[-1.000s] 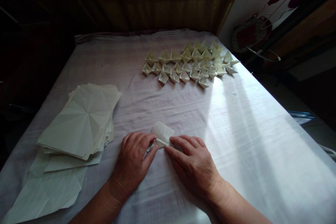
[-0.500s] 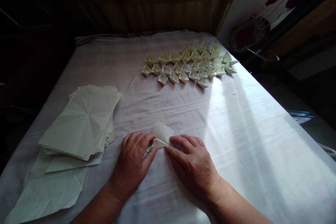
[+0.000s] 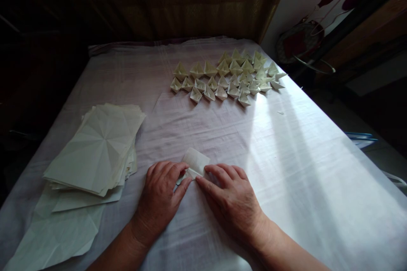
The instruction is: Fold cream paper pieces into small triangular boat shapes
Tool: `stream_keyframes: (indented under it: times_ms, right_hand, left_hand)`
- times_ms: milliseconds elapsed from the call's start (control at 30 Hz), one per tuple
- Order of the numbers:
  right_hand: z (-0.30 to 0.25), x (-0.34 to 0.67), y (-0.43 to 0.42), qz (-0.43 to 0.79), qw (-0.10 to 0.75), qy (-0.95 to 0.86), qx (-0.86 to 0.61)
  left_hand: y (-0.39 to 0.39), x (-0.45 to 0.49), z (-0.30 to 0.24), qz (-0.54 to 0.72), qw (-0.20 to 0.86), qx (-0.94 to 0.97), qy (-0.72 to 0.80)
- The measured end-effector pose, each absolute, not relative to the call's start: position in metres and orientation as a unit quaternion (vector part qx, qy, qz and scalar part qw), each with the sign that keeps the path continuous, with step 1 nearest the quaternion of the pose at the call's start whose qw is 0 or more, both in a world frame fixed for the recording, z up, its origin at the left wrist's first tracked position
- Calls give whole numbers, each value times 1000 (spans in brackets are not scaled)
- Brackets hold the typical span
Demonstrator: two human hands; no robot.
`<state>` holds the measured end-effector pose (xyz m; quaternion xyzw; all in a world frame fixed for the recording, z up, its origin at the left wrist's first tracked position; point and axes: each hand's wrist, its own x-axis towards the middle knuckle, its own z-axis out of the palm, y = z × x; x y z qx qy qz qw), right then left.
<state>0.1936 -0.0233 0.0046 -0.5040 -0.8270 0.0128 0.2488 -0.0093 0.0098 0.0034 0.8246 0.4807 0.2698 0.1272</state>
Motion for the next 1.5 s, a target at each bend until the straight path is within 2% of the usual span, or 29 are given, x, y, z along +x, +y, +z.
stream_keyframes:
  times_ms: [967,1333,1500]
  right_hand:
    - [9,196,-23,64,258,-819,-509]
    - [7,196,-23,52,305,-819,-483]
    - [6,195,-24,36,292,-822,-487]
  left_hand:
    - [10,-10,3,261,131,830,476]
    - [10,-10,1,263,120,828,479]
    - [10,-10,1,261,122,829,480]
